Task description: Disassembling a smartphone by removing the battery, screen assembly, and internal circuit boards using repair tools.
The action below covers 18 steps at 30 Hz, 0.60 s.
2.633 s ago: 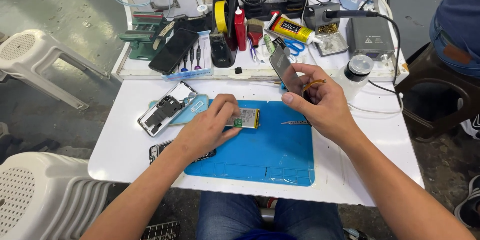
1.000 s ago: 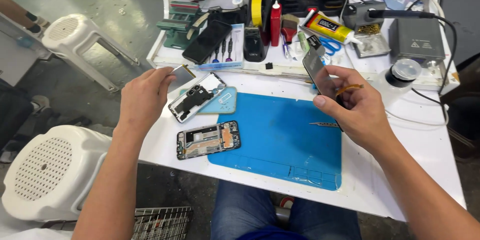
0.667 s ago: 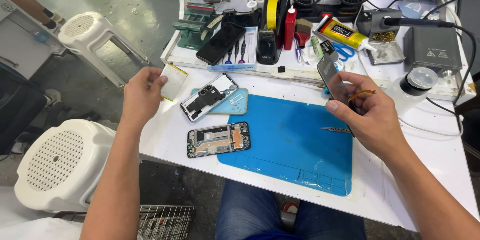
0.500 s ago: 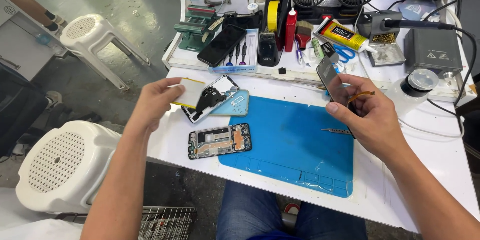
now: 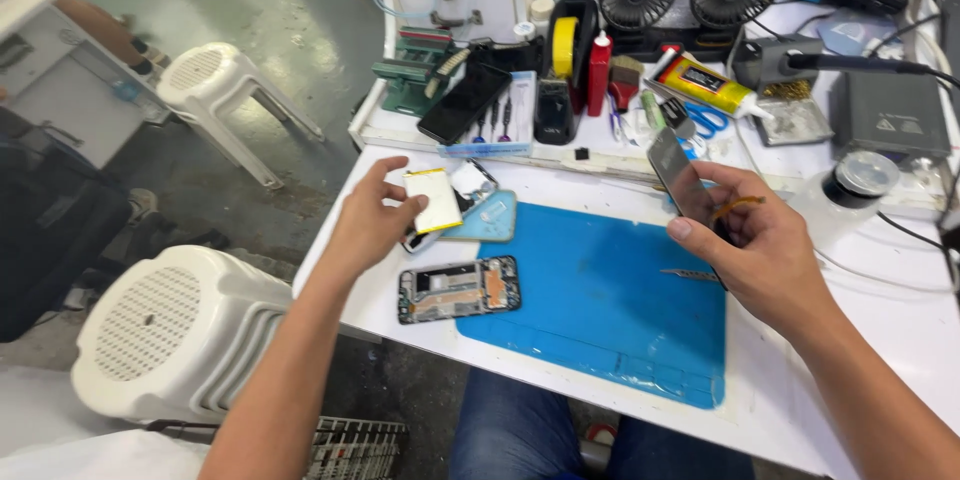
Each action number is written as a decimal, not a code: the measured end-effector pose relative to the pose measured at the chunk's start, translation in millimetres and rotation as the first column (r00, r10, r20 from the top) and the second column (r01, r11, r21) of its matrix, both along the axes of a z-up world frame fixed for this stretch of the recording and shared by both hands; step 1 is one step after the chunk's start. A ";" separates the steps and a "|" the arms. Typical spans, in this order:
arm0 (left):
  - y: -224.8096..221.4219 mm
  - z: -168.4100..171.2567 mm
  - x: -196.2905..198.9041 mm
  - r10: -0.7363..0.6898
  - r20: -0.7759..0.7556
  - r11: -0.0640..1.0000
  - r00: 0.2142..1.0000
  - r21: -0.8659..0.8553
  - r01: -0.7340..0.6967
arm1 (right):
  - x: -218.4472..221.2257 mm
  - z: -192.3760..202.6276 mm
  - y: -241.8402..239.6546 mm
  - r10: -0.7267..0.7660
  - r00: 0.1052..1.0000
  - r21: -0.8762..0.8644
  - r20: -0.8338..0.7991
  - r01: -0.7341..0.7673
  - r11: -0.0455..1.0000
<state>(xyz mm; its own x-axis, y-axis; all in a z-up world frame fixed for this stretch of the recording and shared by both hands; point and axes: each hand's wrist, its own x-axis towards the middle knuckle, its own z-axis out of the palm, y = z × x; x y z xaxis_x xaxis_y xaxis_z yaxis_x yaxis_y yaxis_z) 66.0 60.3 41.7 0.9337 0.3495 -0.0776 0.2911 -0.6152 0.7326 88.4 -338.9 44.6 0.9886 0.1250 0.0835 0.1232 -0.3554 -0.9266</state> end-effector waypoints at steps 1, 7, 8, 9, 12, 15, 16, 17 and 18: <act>7.4 -6.9 5.2 -0.006 0.024 0.994 1.000 0.109 0.003 | 1.6 1.6 1.4 -0.008 1.000 -0.023 0.010 0.009 1.000; 13.2 -19.8 15.6 -0.097 -0.004 0.930 0.995 0.357 0.092 | -2.4 12.3 9.9 -0.118 0.990 -0.145 -0.076 0.106 0.984; 9.4 -9.5 6.9 -0.076 0.005 0.928 0.997 0.365 0.069 | -1.8 16.4 15.6 -0.097 0.993 -0.136 -0.067 0.087 0.987; 0.9 -1.8 0.9 -0.082 0.023 0.924 0.996 0.378 0.067 | -4.2 19.9 16.7 -0.116 0.990 -0.212 -0.086 0.095 0.973; -34.0 22.8 -24.1 -0.168 0.110 0.938 0.980 0.324 0.124 | -6.2 7.4 13.6 -0.089 0.996 -0.335 -0.004 0.082 0.938; -75.4 38.7 -55.9 -0.341 0.181 0.937 0.922 0.141 0.319 | -6.7 -10.1 11.7 0.041 0.988 -0.455 0.147 0.031 0.890; -89.4 43.5 -66.7 -0.439 0.191 0.896 0.878 0.025 0.443 | -6.4 -14.3 12.0 0.119 0.973 -0.522 0.197 0.002 0.853; -101.4 43.4 -71.8 -0.441 0.196 0.895 0.876 0.030 0.444 | -6.2 -21.4 11.7 0.117 0.972 -0.520 0.204 0.006 0.854; -113.3 43.0 -77.2 -0.496 0.168 0.861 0.852 -0.032 0.508 | -6.0 -28.5 11.3 0.207 0.933 -0.518 0.293 -0.027 0.855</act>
